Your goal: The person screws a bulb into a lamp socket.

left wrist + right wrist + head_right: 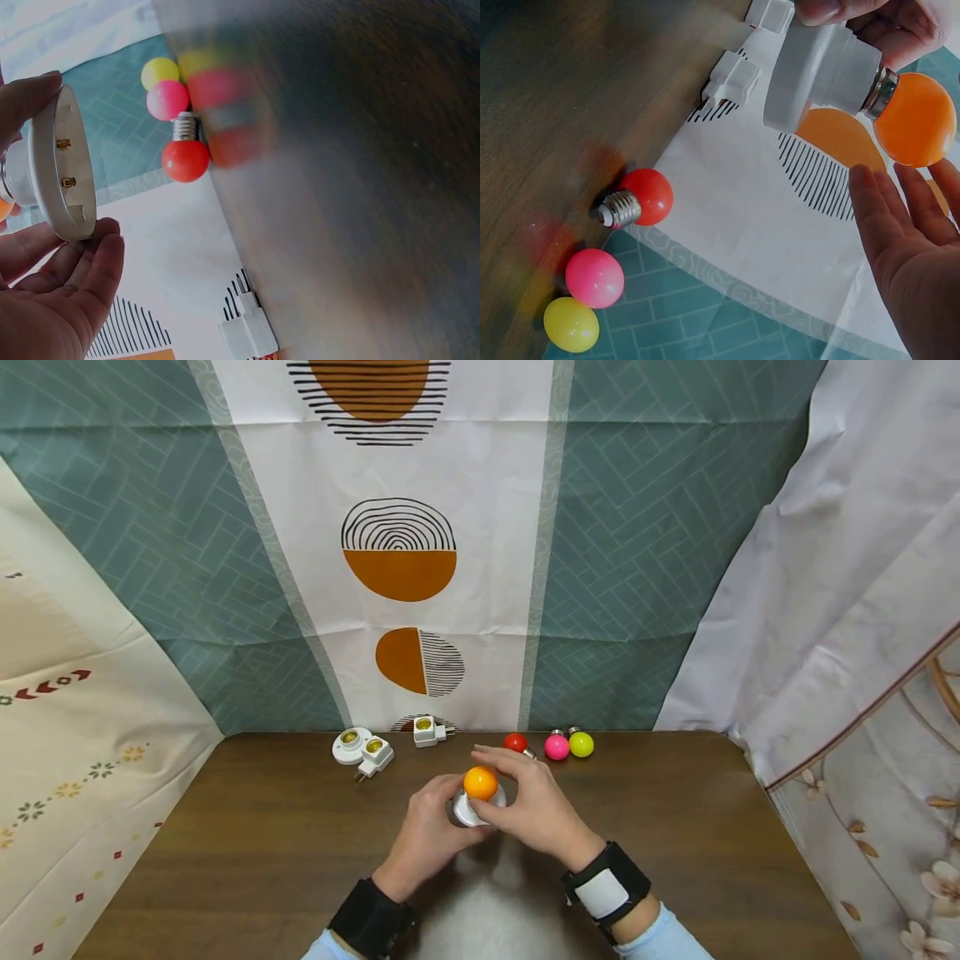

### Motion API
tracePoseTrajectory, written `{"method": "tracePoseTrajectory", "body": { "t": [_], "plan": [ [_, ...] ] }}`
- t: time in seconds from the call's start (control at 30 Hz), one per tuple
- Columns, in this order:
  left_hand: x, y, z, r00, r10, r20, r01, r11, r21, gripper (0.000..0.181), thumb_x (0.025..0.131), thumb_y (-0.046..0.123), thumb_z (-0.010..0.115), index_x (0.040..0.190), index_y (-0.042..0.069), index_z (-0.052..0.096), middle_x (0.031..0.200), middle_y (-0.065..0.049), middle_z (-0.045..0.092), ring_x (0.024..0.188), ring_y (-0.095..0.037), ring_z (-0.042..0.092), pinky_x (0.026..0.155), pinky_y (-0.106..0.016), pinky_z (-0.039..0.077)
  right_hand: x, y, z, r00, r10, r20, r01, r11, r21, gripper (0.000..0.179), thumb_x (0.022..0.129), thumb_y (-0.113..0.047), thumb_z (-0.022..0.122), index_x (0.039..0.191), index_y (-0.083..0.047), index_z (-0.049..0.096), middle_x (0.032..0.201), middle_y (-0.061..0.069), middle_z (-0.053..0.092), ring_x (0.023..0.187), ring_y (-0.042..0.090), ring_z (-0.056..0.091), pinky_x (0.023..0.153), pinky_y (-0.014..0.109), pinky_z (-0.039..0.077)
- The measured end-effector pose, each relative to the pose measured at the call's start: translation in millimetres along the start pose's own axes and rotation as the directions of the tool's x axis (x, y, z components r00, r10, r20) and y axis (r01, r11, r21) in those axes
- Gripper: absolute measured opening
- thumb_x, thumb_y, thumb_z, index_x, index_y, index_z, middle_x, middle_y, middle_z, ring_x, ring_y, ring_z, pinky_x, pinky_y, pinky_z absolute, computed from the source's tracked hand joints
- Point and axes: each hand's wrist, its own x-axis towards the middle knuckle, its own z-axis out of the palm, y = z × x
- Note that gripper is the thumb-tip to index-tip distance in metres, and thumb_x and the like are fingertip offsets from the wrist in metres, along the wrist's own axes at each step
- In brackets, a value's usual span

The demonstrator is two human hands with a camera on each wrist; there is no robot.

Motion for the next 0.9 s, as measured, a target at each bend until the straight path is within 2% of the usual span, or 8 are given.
{"method": "tracePoseTrajectory", "body": {
  "t": [0.2, 0.43, 0.7, 0.9],
  "plan": [
    [-0.9, -0.2, 1.4, 0.999, -0.039, 0.021, 0.039, 0.999, 0.0, 0.068, 0.064, 0.04, 0.083, 0.124, 0.016, 0.059, 0.115, 0.004, 0.059, 0.102, -0.012, 0.057, 0.087, -0.032, 0.05, -1.3, 0.7, 0.8, 1.0, 0.01, 0.02, -0.01, 1.0, 0.019, 0.052, 0.077, -0.02, 0.076, 0.126, -0.022, 0.058, 0.128, -0.006, 0.059, 0.114, 0.01, 0.056, 0.093, 0.032, 0.049],
    [-1.6, 0.6, 1.7, 0.998, -0.052, 0.027, 0.053, 0.999, -0.012, 0.067, 0.065, 0.04, 0.083, 0.123, 0.018, 0.059, 0.115, 0.004, 0.059, 0.101, -0.011, 0.056, 0.087, -0.031, 0.051, -1.5, 1.3, 2.9, 0.998, 0.052, -0.017, -0.05, 0.991, 0.127, 0.048, 0.074, -0.016, 0.079, 0.119, -0.018, 0.063, 0.118, -0.004, 0.064, 0.105, 0.014, 0.061, 0.086, 0.031, 0.052],
    [-0.9, 1.6, 1.2, 0.999, -0.036, 0.019, 0.037, 0.999, -0.021, 0.065, 0.066, 0.04, 0.082, 0.123, 0.019, 0.059, 0.115, 0.005, 0.059, 0.101, -0.011, 0.056, 0.084, -0.03, 0.051, -2.1, 4.2, 4.6, 0.994, 0.022, -0.106, -0.016, 0.998, 0.053, 0.044, 0.07, -0.026, 0.082, 0.111, -0.021, 0.067, 0.109, -0.005, 0.068, 0.096, 0.008, 0.065, 0.078, 0.026, 0.055],
    [0.7, 1.3, 0.9, 1.0, -0.025, 0.02, 0.025, 0.999, -0.022, 0.065, 0.065, 0.039, 0.082, 0.122, 0.019, 0.059, 0.114, 0.005, 0.059, 0.1, -0.012, 0.057, 0.084, -0.031, 0.051, -1.6, -0.6, 2.2, 0.994, 0.033, -0.1, -0.028, 0.998, 0.052, 0.049, 0.071, -0.031, 0.081, 0.116, -0.025, 0.064, 0.118, -0.007, 0.064, 0.106, 0.008, 0.061, 0.086, 0.029, 0.053]
  ]
}}
